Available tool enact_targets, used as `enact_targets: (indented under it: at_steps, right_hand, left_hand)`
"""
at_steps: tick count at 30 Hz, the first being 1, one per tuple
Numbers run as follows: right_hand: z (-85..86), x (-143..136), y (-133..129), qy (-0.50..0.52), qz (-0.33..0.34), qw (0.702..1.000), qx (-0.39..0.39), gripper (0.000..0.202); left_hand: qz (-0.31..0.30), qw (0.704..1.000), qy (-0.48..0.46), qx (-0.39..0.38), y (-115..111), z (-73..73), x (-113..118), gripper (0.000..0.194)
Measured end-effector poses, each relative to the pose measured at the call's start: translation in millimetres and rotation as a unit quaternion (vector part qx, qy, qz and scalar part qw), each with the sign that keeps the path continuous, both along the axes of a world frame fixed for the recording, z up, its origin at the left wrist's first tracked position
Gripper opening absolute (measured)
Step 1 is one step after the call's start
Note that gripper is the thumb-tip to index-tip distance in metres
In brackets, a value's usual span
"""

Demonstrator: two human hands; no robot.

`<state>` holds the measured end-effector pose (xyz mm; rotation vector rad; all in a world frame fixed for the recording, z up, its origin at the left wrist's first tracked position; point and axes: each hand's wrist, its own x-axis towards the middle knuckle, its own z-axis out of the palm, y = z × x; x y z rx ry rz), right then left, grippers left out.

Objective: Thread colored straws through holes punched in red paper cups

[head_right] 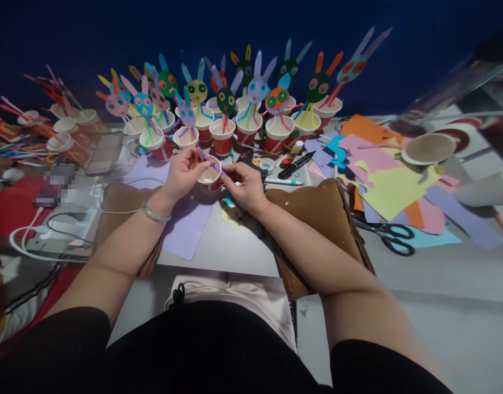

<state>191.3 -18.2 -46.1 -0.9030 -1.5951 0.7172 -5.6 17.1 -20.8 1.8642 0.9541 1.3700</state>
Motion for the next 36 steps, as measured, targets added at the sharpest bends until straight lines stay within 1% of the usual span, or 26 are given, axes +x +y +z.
enact_targets:
  at_steps: [2, 5, 7, 10, 14, 17, 19, 21, 24, 26, 29, 32, 36]
  right_hand:
    - [-1.5, -0.8, 0.4, 0.008, -0.014, 1.000, -0.003, 0.033]
    - [-1.9, -1.1, 0.9, 0.018, -0.017, 1.000, -0.017, 0.039]
    - [-0.8, -1.3, 1.1, 0.038, -0.008, 0.999, -0.036, 0.044]
    - [2.0, -2.3, 1.1, 0.074, 0.010, 0.996, -0.057, 0.047]
    - [5.2, -3.7, 2.4, 0.110, 0.026, 0.991, -0.067, 0.048]
    - [6.3, -3.3, 4.1, 0.118, 0.042, 0.989, -0.074, 0.048]
    - [6.5, -2.5, 4.7, 0.114, 0.050, 0.990, -0.073, 0.044]
    - [6.5, -1.8, 4.5, 0.104, 0.051, 0.990, -0.077, 0.035]
    - [6.2, -1.2, 3.3, 0.082, 0.039, 0.992, -0.088, 0.021]
    - [6.0, -1.2, 2.7, 0.064, 0.026, 0.994, -0.085, 0.016]
    - [5.7, -1.6, 2.7, 0.039, 0.017, 0.996, -0.081, 0.018]
    - [4.8, -2.3, 3.2, 0.032, 0.013, 0.996, -0.081, 0.027]
    - [3.2, -2.0, 4.2, 0.034, -0.012, 0.995, -0.089, 0.033]
  left_hand:
    - [0.000, 1.000, 0.007, 0.005, -0.2, 0.1, 0.1, 0.035]
    - [-0.027, 1.000, 0.005, -0.006, -0.8, 1.0, 0.1, 0.035]
    - [-0.042, 0.999, -0.006, -0.017, -0.7, 1.1, 0.2, 0.034]
    - [-0.043, 0.998, -0.025, -0.034, 0.7, -0.7, 0.4, 0.037]
    - [-0.047, 0.996, -0.050, -0.065, 4.3, -6.4, 0.9, 0.045]
    - [-0.057, 0.993, -0.068, -0.080, 6.8, -9.5, 0.6, 0.050]
    - [-0.063, 0.992, -0.075, -0.084, 7.8, -9.7, 0.1, 0.052]
    - [-0.067, 0.991, -0.077, -0.082, 8.1, -8.7, -0.4, 0.052]
    - [-0.061, 0.993, -0.069, -0.071, 7.6, -6.6, -1.2, 0.052]
    - [-0.060, 0.994, -0.062, -0.065, 7.1, -5.5, -1.9, 0.051]
    - [-0.064, 0.994, -0.056, -0.068, 6.4, -4.2, -3.1, 0.050]
    - [-0.077, 0.992, -0.054, -0.083, 5.4, -2.9, -3.1, 0.050]
    - [-0.080, 0.986, -0.087, -0.117, 4.4, -2.3, -0.4, 0.055]
